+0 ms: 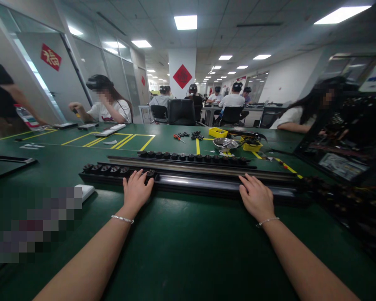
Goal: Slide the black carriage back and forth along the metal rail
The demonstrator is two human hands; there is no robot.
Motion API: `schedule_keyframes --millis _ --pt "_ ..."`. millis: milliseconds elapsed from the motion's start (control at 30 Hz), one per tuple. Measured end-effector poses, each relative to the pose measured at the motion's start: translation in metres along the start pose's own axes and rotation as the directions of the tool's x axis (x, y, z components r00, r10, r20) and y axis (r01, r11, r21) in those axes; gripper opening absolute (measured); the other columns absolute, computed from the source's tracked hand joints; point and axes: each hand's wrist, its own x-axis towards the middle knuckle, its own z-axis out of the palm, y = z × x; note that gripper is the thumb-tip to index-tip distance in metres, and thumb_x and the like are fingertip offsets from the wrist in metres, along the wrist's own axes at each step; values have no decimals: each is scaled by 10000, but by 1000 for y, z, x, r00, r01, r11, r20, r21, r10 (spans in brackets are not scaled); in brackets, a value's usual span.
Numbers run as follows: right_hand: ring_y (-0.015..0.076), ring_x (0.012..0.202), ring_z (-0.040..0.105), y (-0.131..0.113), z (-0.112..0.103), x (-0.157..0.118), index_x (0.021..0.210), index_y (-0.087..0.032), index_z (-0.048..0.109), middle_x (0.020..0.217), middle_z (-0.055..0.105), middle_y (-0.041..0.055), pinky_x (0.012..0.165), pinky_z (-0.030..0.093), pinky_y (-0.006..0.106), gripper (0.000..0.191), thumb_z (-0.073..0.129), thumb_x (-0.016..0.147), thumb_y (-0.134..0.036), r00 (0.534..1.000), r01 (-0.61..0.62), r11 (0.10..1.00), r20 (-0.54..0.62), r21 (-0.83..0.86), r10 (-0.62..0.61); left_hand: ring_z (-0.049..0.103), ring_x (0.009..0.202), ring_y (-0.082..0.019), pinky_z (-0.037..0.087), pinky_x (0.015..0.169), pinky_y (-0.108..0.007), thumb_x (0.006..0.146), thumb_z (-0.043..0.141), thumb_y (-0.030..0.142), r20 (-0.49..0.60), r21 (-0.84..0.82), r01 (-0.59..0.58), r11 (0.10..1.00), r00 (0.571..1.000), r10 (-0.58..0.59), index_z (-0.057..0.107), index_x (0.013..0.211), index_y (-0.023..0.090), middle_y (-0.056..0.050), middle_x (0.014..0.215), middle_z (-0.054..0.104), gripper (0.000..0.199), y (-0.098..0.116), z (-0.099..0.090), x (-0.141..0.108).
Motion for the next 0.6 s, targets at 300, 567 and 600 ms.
schedule_keyframes --millis 300,567,600 --pt "223 1234 428 -1 -1 -1 1238 -233 570 1336 518 47 941 383 415 450 291 901 -339 1000 1 1000 -4 -6 -1 332 1321 -278 149 1089 -590 863 357 427 -7 -24 -29 999 1000 28 574 1205 211 -80 1391 457 459 3 0 -3" --pt "222 1234 430 -1 -1 0 1243 -230 565 1335 518 46 939 390 418 446 301 900 -339 1000 -1 1000 4 -16 1 318 1328 -269 141 1087 -598 870 344 425 15 -8 -33 999 999 33 552 1235 196 -80 1403 440 478 5 -2 -4" --pt "222 1235 430 -1 -2 0 1243 -230 565 1337 517 46 941 390 416 446 302 900 -338 1000 -1 1000 4 -17 1 317 1329 -268 140 1086 -600 871 343 426 18 -5 -37 999 999 37 548 1239 201 -75 1404 439 477 5 -2 -4"
